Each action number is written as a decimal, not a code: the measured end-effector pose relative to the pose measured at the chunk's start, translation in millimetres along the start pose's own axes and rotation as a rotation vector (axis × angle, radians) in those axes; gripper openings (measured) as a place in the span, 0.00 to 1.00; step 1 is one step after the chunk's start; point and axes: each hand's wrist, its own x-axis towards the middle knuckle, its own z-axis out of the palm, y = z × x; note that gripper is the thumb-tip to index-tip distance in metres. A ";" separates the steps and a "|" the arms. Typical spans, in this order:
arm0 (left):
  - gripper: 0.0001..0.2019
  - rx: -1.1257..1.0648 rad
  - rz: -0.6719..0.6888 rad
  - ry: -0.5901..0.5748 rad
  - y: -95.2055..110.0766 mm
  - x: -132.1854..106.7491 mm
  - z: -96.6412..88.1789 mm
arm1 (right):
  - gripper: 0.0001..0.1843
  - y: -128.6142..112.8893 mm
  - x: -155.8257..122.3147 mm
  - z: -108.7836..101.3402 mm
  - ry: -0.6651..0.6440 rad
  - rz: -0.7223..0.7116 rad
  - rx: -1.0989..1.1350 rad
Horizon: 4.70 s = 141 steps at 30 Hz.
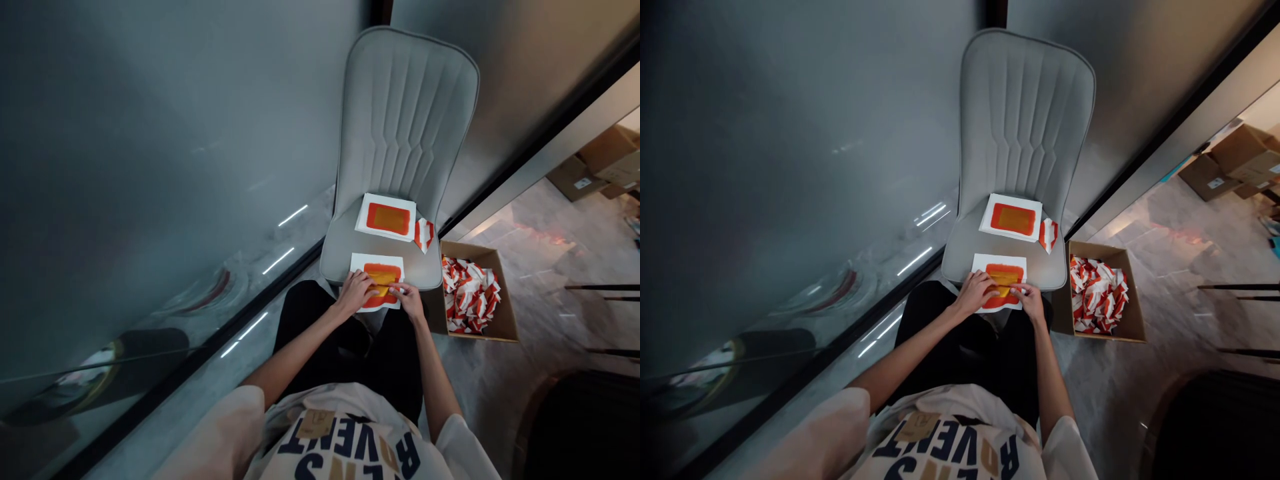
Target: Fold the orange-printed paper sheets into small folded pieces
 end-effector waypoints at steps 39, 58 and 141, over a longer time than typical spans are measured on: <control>0.13 -0.426 -0.101 -0.178 -45.8 41.4 -1.7 | 0.30 -8.0 9.2 -6.0 0.151 -0.043 -0.376; 0.06 -0.231 -0.021 -0.147 -35.3 39.2 -15.5 | 0.25 -1.9 3.0 -0.3 0.363 -0.050 -0.470; 0.39 0.292 0.561 -0.205 -108.9 -21.2 -32.7 | 0.34 15.9 -57.1 33.7 0.185 -0.330 -1.068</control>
